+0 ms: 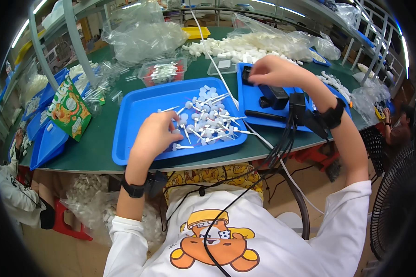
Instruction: The person repeatedly picks up small white plastic components and thin sticks from blue trays, inserts the sticks into the components, and places the assembled units back into a tray. The person handles the items one at a time throughout the clip.
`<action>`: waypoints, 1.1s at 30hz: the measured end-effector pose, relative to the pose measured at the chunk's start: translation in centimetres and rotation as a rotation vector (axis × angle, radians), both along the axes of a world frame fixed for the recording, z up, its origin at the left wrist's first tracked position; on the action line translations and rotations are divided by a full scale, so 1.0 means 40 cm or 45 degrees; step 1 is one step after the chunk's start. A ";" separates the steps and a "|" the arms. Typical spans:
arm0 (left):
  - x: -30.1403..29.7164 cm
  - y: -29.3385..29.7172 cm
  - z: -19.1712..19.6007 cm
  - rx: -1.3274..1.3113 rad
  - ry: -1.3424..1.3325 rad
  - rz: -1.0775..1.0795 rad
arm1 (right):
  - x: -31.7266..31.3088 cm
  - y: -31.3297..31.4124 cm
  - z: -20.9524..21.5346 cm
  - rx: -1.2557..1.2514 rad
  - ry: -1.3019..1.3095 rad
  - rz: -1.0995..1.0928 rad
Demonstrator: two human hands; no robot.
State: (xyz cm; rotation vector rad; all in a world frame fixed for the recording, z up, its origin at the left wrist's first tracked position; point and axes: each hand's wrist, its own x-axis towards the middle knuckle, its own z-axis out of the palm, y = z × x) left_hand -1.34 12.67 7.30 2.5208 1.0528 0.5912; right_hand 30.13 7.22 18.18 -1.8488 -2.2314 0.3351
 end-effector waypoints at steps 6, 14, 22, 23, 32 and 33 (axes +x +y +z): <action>0.004 -0.012 0.006 0.117 -0.071 0.033 | -0.221 0.243 -0.014 -0.388 -0.120 0.149; -0.048 -0.015 0.037 0.140 -0.133 0.084 | -0.337 0.478 -0.114 0.117 -0.749 0.250; -0.054 -0.023 0.061 0.089 -0.330 0.106 | -0.231 0.460 -0.088 -0.555 -0.458 0.181; -0.049 -0.023 0.059 0.083 -0.364 0.098 | -0.196 0.462 -0.075 -0.616 -0.439 0.138; -0.036 -0.027 0.052 0.052 -0.402 0.028 | 0.247 0.339 -0.014 -0.261 -0.305 -0.474; -0.028 -0.022 0.053 0.050 -0.395 0.023 | 0.327 0.330 -0.031 -0.024 -0.434 -0.470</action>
